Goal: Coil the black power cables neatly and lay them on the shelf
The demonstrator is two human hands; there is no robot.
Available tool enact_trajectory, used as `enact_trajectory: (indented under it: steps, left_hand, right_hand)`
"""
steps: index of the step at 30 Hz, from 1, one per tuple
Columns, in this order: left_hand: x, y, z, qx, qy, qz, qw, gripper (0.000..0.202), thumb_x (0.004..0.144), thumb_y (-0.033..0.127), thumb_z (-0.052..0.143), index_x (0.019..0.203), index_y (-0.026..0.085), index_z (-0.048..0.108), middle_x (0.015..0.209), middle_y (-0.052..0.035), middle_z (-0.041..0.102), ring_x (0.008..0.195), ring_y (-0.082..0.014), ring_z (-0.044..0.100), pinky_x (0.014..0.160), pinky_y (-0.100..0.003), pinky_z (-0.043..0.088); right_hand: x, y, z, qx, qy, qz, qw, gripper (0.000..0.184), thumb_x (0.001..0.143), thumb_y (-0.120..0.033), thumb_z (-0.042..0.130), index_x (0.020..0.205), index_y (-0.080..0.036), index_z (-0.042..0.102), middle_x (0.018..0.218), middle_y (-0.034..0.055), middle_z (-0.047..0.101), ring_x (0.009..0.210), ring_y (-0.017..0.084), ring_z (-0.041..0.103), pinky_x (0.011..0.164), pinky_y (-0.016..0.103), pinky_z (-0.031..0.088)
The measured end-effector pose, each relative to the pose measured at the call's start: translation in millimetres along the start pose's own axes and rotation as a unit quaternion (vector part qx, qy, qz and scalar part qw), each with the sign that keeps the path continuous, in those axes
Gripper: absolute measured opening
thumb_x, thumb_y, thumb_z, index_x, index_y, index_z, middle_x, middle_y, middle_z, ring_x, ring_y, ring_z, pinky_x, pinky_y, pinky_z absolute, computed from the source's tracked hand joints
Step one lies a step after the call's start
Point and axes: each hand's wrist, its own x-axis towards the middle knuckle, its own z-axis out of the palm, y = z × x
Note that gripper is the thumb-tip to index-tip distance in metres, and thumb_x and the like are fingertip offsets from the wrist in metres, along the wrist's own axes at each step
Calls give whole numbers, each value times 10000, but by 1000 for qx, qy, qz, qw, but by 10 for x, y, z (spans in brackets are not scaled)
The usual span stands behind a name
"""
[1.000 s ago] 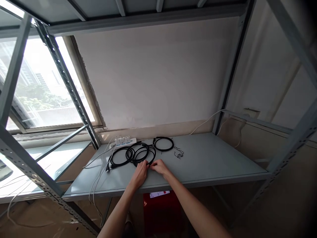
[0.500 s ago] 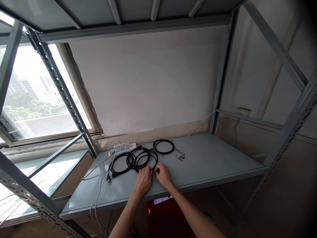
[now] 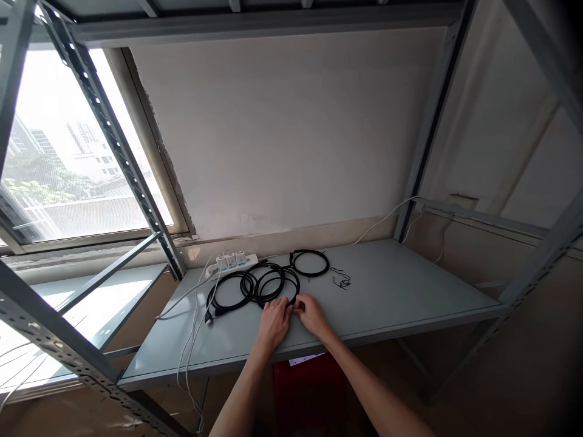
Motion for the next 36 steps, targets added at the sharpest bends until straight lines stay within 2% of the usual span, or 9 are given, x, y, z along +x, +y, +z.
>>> enact_trajectory:
  steps: [6, 12, 20, 25, 32, 36]
  left_hand:
    - [2, -19, -22, -27, 12, -8, 1000, 298, 1071, 303, 311, 917, 229, 555, 916, -26, 685, 925, -207, 632, 803, -312, 351]
    - [1, -39, -25, -67, 33, -4, 997, 348, 1063, 321, 332, 873, 221, 605, 912, -41, 667, 910, -197, 622, 804, -296, 374]
    - [5, -73, 0, -125, 50, -31, 990, 400, 1052, 346, 351, 770, 209, 601, 835, -38, 623, 778, -173, 587, 720, -272, 369]
    - [6, -105, 33, -146, 57, -39, 987, 382, 1032, 350, 395, 750, 206, 607, 831, -40, 624, 781, -177, 596, 716, -268, 386]
    - [-6, -84, 6, -144, 65, -37, 987, 330, 1033, 356, 400, 852, 219, 641, 936, -46, 628, 820, -181, 628, 728, -271, 416]
    - [-26, -27, -22, -100, 52, -20, 993, 332, 1050, 321, 343, 906, 228, 627, 957, -46, 625, 856, -188, 630, 735, -283, 408]
  right_hand:
    - [31, 66, -14, 42, -29, -4, 999, 95, 855, -171, 648, 773, -210, 674, 852, 24, 683, 868, 210, 590, 768, 287, 404]
    - [39, 69, -41, 48, -51, -21, 997, 260, 939, -207, 538, 777, -211, 742, 849, 45, 731, 870, 216, 615, 799, 304, 430]
    - [25, 63, -32, 102, -28, -11, 994, 150, 861, -207, 656, 771, -204, 776, 829, 44, 737, 807, 195, 650, 791, 295, 461]
    - [9, 59, -22, 119, -6, 3, 993, 108, 818, -180, 697, 740, -202, 767, 814, 41, 724, 802, 195, 647, 770, 296, 463]
    - [0, 44, -19, 134, 23, 12, 991, 88, 753, -135, 697, 713, -204, 737, 812, 36, 698, 821, 195, 637, 759, 287, 479]
    - [8, 47, -34, 157, 39, 6, 987, 70, 767, -180, 681, 725, -205, 730, 793, 29, 682, 767, 180, 617, 727, 283, 480]
